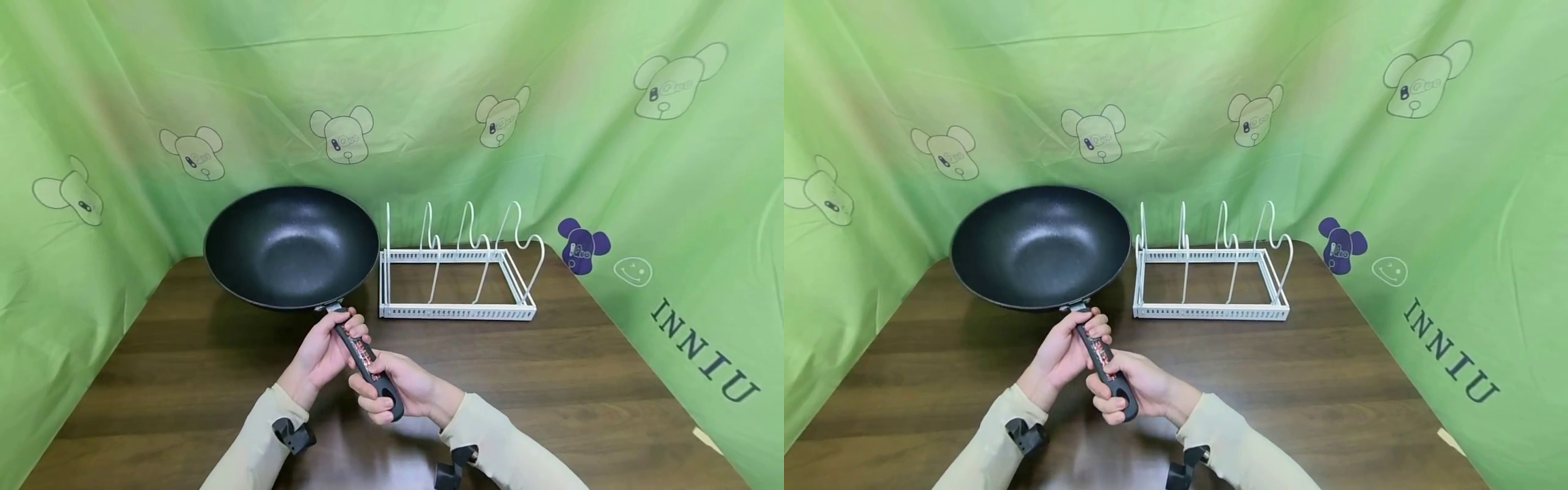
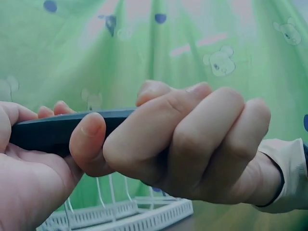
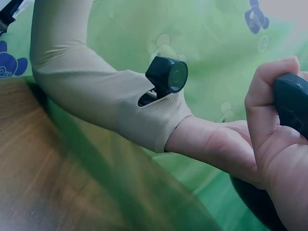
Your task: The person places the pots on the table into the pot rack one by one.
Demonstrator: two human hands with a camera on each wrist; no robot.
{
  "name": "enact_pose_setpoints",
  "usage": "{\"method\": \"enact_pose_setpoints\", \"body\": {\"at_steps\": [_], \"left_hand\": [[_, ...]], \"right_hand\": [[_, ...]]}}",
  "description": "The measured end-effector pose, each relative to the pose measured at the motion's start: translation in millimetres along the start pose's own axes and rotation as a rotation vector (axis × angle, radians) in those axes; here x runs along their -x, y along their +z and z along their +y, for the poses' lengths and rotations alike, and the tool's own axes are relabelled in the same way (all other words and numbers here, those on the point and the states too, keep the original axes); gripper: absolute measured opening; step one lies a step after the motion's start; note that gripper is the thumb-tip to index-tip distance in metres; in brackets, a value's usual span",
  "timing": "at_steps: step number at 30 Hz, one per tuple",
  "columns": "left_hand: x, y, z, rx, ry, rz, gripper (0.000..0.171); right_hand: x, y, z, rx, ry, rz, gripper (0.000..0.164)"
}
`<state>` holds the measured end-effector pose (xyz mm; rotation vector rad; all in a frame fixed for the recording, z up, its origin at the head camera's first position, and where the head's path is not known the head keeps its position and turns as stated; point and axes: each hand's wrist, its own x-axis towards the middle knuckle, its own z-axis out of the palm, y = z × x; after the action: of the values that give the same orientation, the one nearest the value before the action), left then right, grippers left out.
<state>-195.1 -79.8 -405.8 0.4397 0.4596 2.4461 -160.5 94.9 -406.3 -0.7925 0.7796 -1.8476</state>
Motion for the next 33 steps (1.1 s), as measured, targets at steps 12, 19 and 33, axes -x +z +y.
{"method": "enact_pose_setpoints", "body": {"at_steps": [12, 19, 33], "left_hand": [[-5.9, 28.1, 9.2, -0.367, 0.089, 0.013, 0.024], [-8.7, 30.7, 11.6, -0.386, 0.088, -0.018, 0.023], [-12.3, 8.5, 10.5, -0.276, 0.124, -0.459, 0.030]], "right_hand": [[-1, 11, -5, -0.053, -0.085, 0.009, 0.021], [-3, 12, -2, -0.055, -0.116, 0.043, 0.012], [-3, 7, -4, -0.229, -0.091, -0.159, 0.014]]}}
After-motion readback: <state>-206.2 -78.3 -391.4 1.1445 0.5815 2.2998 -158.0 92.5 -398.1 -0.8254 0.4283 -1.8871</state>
